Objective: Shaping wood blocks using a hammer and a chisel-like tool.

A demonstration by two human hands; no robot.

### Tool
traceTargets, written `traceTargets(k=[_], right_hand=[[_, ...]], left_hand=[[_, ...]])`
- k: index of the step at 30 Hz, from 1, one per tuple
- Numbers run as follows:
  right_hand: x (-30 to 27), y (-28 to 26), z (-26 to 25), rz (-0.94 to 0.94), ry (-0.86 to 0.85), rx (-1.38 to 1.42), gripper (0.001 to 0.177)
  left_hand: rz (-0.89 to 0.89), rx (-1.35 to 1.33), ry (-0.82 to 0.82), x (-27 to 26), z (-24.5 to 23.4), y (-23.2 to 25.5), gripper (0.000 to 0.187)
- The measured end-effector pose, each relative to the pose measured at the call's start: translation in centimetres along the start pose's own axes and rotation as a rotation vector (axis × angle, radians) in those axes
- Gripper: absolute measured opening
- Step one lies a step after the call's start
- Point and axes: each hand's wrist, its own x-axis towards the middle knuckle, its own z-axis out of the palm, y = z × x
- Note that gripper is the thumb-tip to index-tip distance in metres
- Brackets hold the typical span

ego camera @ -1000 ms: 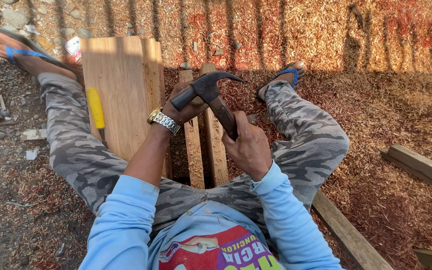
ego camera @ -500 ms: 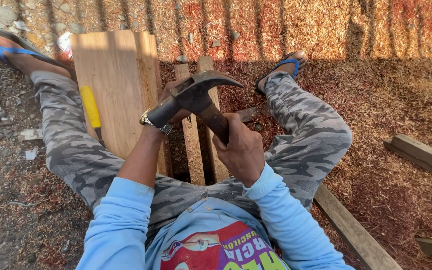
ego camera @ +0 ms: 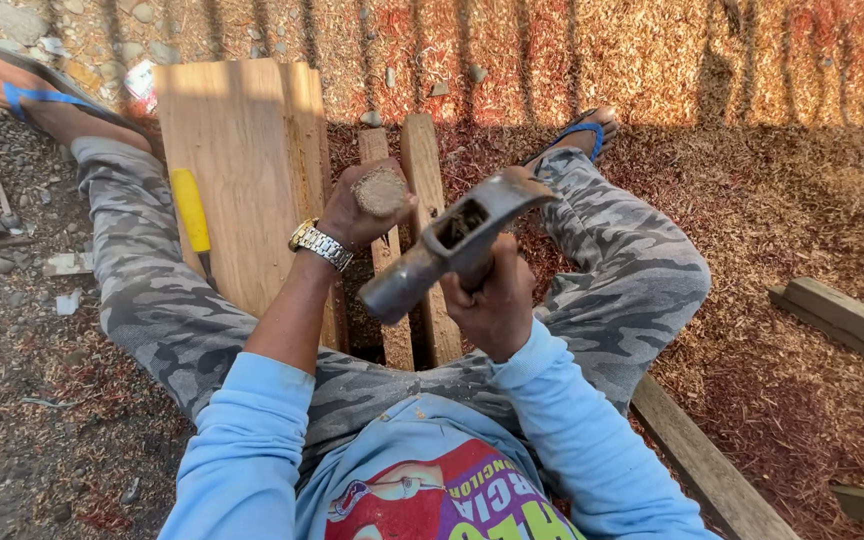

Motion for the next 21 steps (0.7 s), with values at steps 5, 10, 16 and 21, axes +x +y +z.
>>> traceTargets(k=[5,10,16,21], right_hand=[[1.0,1.7,0.8,0.167,-0.278,-0.293,0.035],[-1.8,0.7,-0.3,0.121,-0.218,-0.172,0.027],[-2.2,-0.8,-2.3,0.179,-0.089,0.038,0.022],[-3.0,-1.3,-4.2,0.123,0.014,-0.025,0.023]], left_hand=[[-0.092,0.611,-0.052,1.1,2.0,5.4,0.040],[0.331,0.554,-0.309,-2.7,7.2,9.4,0.048],[-0.144,0.418,-0.086,0.2,4.7,5.9,0.054],[-0.079,0.528,0.006,5.4,6.0,13.3,0.048]])
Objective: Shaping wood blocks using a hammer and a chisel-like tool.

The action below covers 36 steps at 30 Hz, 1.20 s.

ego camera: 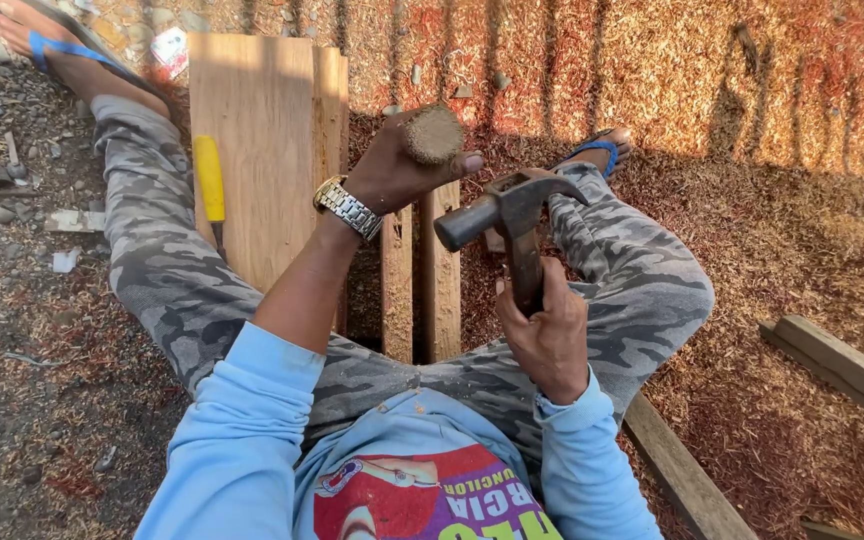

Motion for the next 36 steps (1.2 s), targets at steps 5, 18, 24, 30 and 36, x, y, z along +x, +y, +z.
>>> traceTargets(k=[5,18,24,30,36], right_hand=[[-0.7,0.9,-1.1,0.057,0.037,0.008,0.022],[-0.9,1.5,-1.6,0.123,0.032,0.004,0.020],[-0.6,1.6,-1.4,0.104,0.016,-0.005,0.019],[-0.5,1.3,-1.6,0.084,0.022,-0.016,0.020],[0.2,1.0,-1.9,0.058,0.026,-0.027,0.023]], left_hand=[[-0.016,0.039,-0.035,1.4,1.1,-1.4,0.051],[-0.101,0.032,-0.032,2.8,2.5,-5.1,0.054],[-0.085,0.017,-0.023,2.8,2.5,-5.6,0.053],[-0.009,0.094,0.005,1.7,2.4,-4.4,0.052],[0.094,0.082,-0.049,0.5,2.2,-3.6,0.043]])
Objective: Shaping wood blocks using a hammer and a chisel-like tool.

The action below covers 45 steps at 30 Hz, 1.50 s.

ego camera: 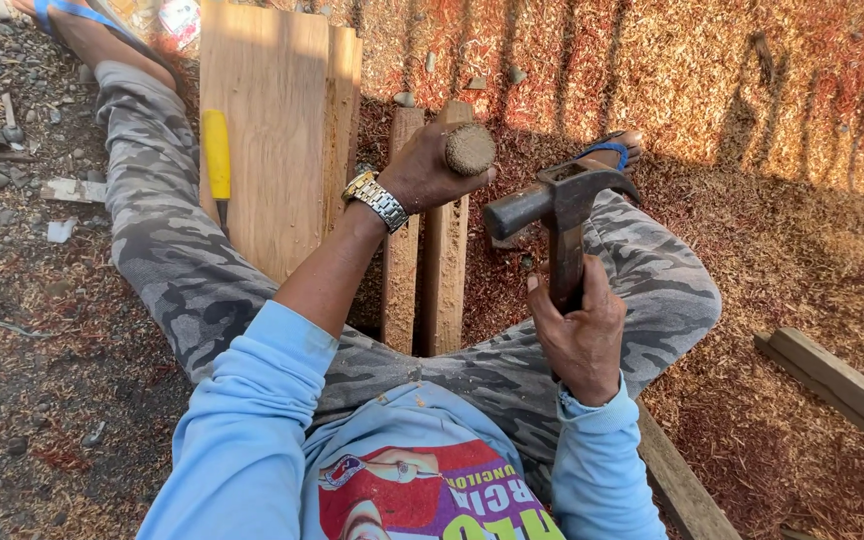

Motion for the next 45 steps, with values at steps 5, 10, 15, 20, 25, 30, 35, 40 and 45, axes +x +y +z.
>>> traceTargets(k=[5,10,15,20,25,30,35,40,45], right_hand=[[0.8,-1.1,-0.7,-0.015,-0.003,-0.017,0.026],[2.2,-2.8,-1.0,-0.122,-0.008,0.008,0.025],[2.7,-1.2,1.9,-0.131,-0.081,-0.037,0.021],[2.9,-2.0,2.1,-0.170,-0.148,-0.131,0.027],[2.5,-3.9,1.3,-0.061,-0.117,-0.004,0.019],[2.9,-1.0,3.4,-0.069,-0.233,-0.206,0.029],[3.3,-3.7,1.8,-0.163,-0.255,-0.207,0.034],[3.3,-1.5,3.6,-0.048,-0.250,-0.119,0.030],[4.1,-3.0,2.1,-0.096,-0.297,-0.263,0.033]], left_hand=[[0.018,-0.006,0.010,-1.2,-0.1,1.6,0.041],[0.033,0.023,-0.001,-2.0,-0.3,1.6,0.035],[0.235,0.088,0.014,-2.6,-0.4,0.2,0.039],[0.337,0.120,0.024,-2.3,-1.3,0.3,0.052],[-0.029,-0.164,-0.037,-3.1,-0.8,0.1,0.041],[0.244,0.188,0.012,-3.3,-0.9,0.3,0.031],[0.119,0.002,-0.020,-3.8,-0.6,-0.6,0.030],[0.130,-0.003,-0.039,-3.6,-0.5,-0.4,0.035],[0.078,0.067,-0.025,-3.6,-0.2,-1.6,0.026]])
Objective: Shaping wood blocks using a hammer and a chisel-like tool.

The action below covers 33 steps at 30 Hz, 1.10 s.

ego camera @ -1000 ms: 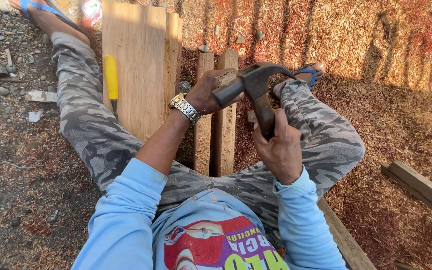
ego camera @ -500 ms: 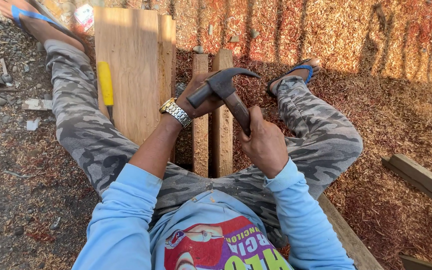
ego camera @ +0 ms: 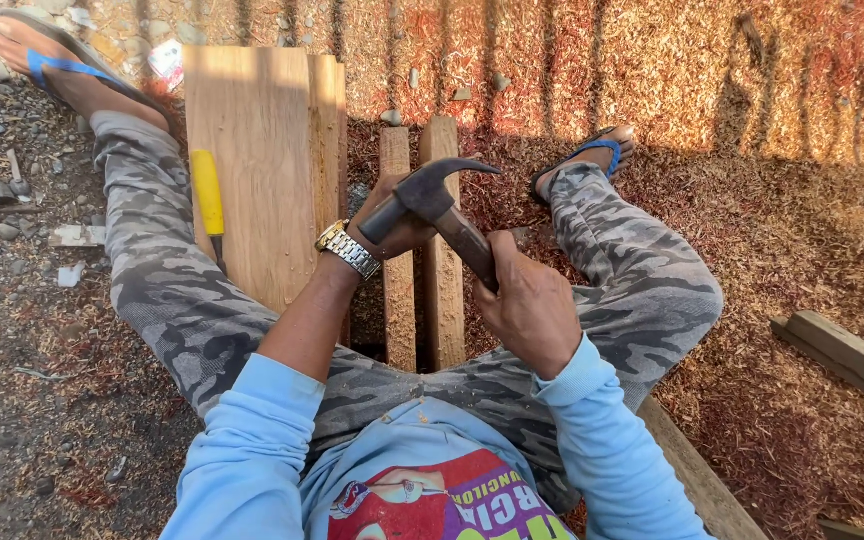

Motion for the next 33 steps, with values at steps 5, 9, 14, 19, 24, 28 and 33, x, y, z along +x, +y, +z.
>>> traceTargets(k=[5,9,14,19,24,28,33], right_hand=[[-1.5,-1.6,-1.0,-0.078,0.099,0.243,0.034],[-0.4,1.4,2.7,-0.016,0.056,0.188,0.030],[-0.2,0.3,1.1,-0.050,-0.018,-0.043,0.031],[-1.9,-2.3,-1.1,-0.186,0.241,0.259,0.034],[-0.5,1.7,4.2,-0.107,0.113,0.146,0.034],[0.1,1.4,3.1,-0.070,-0.045,-0.054,0.034],[-1.4,-3.3,-1.3,-0.192,0.164,0.205,0.040]], left_hand=[[0.138,-0.268,0.048,-1.4,-0.6,0.3,0.028],[-0.073,-0.179,-0.008,-0.8,-0.2,-0.4,0.024],[-0.100,-0.077,0.030,-1.9,1.1,-3.2,0.033],[-0.007,-0.430,0.051,-2.0,1.1,-4.8,0.055],[-0.121,-0.113,0.034,-1.4,-0.2,-0.4,0.048],[-0.156,-0.027,0.038,-2.1,0.3,-1.5,0.042],[-0.172,-0.058,0.077,-2.5,0.0,0.3,0.039]])
